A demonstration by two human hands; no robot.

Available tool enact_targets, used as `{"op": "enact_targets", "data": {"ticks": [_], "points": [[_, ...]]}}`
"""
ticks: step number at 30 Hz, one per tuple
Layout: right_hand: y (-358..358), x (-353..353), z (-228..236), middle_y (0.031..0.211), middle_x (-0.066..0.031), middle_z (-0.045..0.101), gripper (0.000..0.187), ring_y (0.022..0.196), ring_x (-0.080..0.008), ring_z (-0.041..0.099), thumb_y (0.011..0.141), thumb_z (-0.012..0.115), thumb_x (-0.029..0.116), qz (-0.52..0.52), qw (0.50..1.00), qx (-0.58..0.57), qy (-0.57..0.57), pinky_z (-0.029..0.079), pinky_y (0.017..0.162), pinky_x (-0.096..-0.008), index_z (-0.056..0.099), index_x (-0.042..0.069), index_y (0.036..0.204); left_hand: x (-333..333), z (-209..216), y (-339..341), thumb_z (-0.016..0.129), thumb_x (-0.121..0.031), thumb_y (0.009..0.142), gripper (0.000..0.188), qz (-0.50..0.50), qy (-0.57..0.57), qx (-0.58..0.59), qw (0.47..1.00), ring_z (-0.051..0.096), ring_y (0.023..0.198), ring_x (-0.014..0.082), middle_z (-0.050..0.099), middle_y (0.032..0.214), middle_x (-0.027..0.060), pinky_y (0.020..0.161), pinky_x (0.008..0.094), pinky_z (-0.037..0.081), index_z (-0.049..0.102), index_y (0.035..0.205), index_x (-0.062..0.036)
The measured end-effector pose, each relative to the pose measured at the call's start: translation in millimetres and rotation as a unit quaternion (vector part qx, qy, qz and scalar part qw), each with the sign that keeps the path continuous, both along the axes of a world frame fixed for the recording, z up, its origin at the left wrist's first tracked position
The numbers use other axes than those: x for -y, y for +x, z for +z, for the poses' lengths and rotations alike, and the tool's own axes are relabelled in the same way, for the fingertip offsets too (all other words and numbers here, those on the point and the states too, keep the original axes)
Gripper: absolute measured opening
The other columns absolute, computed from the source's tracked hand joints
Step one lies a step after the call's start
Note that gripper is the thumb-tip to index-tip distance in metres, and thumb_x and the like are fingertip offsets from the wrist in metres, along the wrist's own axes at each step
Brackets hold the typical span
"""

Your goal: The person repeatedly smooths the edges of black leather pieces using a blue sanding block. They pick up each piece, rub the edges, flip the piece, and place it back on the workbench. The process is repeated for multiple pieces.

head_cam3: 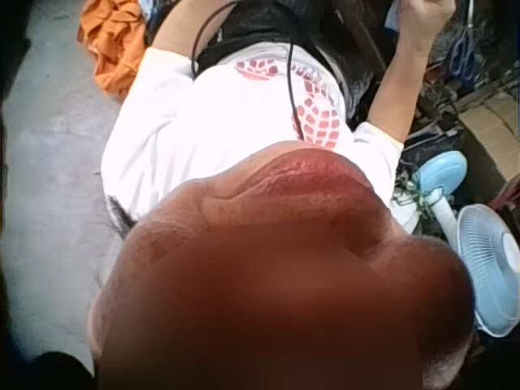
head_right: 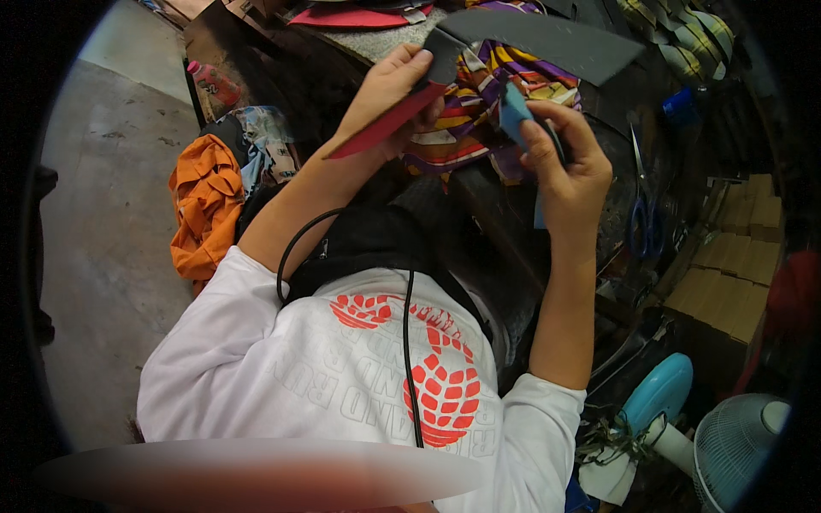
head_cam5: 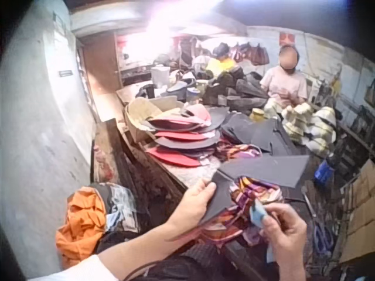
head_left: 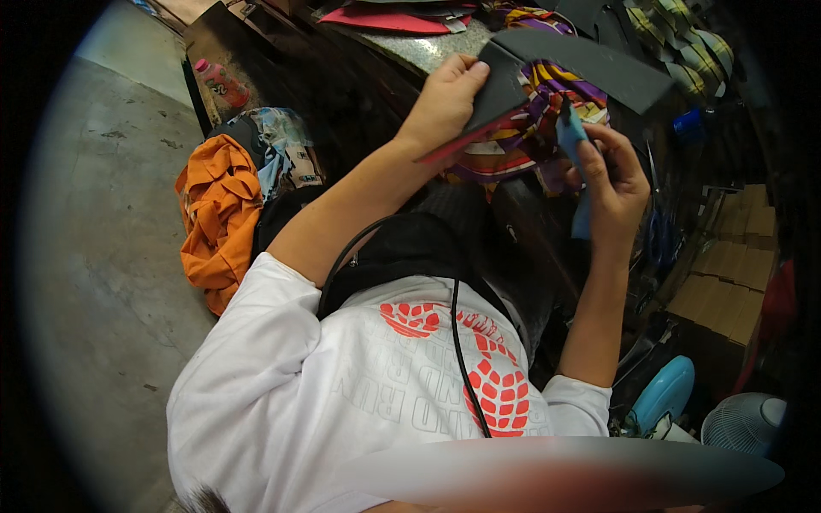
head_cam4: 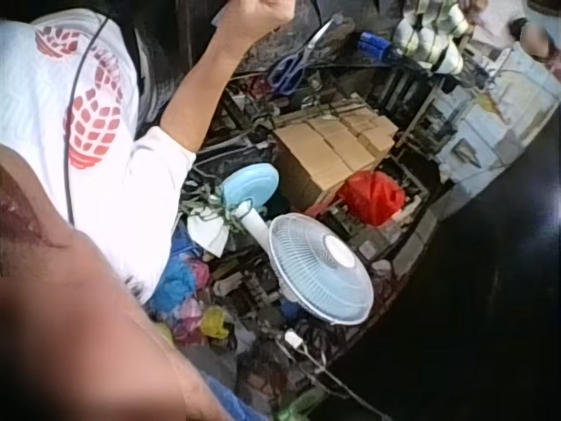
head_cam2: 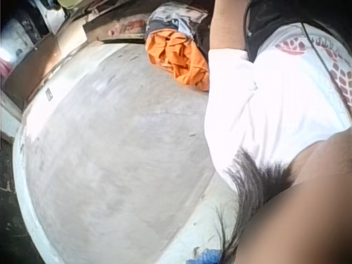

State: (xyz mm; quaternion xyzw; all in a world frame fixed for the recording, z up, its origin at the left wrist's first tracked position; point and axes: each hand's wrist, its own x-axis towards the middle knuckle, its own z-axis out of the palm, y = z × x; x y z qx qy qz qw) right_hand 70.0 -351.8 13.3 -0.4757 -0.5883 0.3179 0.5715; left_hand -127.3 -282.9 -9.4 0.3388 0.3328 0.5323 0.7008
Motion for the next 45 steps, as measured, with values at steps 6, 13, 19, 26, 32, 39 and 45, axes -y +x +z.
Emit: {"op": "enact_targets", "data": {"ticks": [6,13,19,26,32,39,45], "points": [[-6,-4,4,0.102,-0.0042,0.069,0.022,0.091,-0.0083,0.063,0.093,0.069,0.011,0.006,0.998,0.015,-0.056,0.05,0.076,-0.0214,0.07,0.003,0.113,5,-2,21,0.051,-0.025,0.105,0.023,-0.012,0.089,0.0,0.996,0.059,0.056,0.0056,0.065,0.082,0.0025,0.047,0.0204,0.045,0.051,0.119,-0.0058],[-5,3,9,0.101,-0.0042,0.07,0.021,0.095,-0.0077,0.061,0.092,0.068,0.009,0.042,0.996,-0.001,-0.084,0.048,0.085,-0.0227,0.072,0.003,0.112,-4,-4,24,0.051,-0.021,0.105,0.021,-0.023,0.172,0.003,0.985,0.064,0.078,0.0068,0.065,0.094,0.0031,0.068,0.0202,0.054,0.053,0.118,-0.0048],[-1,-5,5,0.096,-0.0019,0.067,0.021,0.079,-0.0029,0.057,0.093,0.069,0.012,0.021,0.999,-0.027,-0.006,0.044,0.067,-0.0165,0.071,0.003,0.113,-9,6,18,0.049,-0.022,0.106,0.025,-0.088,0.06,0.074,0.992,0.068,0.084,0.0095,0.066,0.1,0.005,0.07,0.0234,0.06,0.05,0.127,-0.0079],[-2,-7,0,0.104,-0.0035,0.069,0.025,0.087,-0.006,0.06,0.091,0.072,0.011,-0.002,1.0,0.003,-0.005,0.047,0.076,-0.0189,0.07,0.002,0.115,-4,5,29,0.047,-0.02,0.106,0.019,-0.036,0.08,0.007,0.996,0.058,0.057,0.0057,0.061,0.078,0.0,0.049,0.0191,0.049,0.05,0.121,-0.0097],[-8,1,3,0.107,-0.0048,0.07,0.023,0.095,-0.0097,0.064,0.089,0.071,0.006,0.078,0.996,0.048,0.0,0.049,0.083,-0.0233,0.071,0.0,0.111,-11,1,51,0.045,-0.017,0.106,0.015,0.042,0.147,0.027,0.988,0.057,0.07,0.0049,0.06,0.087,0.0016,0.061,0.0211,0.05,0.052,0.114,-0.0062],[-10,2,13,0.102,-0.0081,0.072,0.022,0.095,-0.0119,0.066,0.088,0.07,0.004,0.02,0.997,0.046,0.051,0.051,0.086,-0.0253,0.071,-0.001,0.11,-21,-4,51,0.048,-0.016,0.105,0.015,0.107,0.209,-0.018,0.972,0.058,0.075,0.0055,0.062,0.089,0.0026,0.064,0.0213,0.049,0.054,0.112,-0.0041],[-12,4,16,0.095,-0.0094,0.072,0.021,0.088,-0.0147,0.067,0.085,0.071,0.001,0.048,0.979,0.166,0.108,0.051,0.081,-0.0263,0.073,0.0,0.107,-28,-7,50,0.042,-0.014,0.107,0.019,0.125,0.251,-0.072,0.957,0.051,0.094,0.0104,0.057,0.103,0.0042,0.085,0.0265,0.046,0.054,0.115,-0.0016]]}}
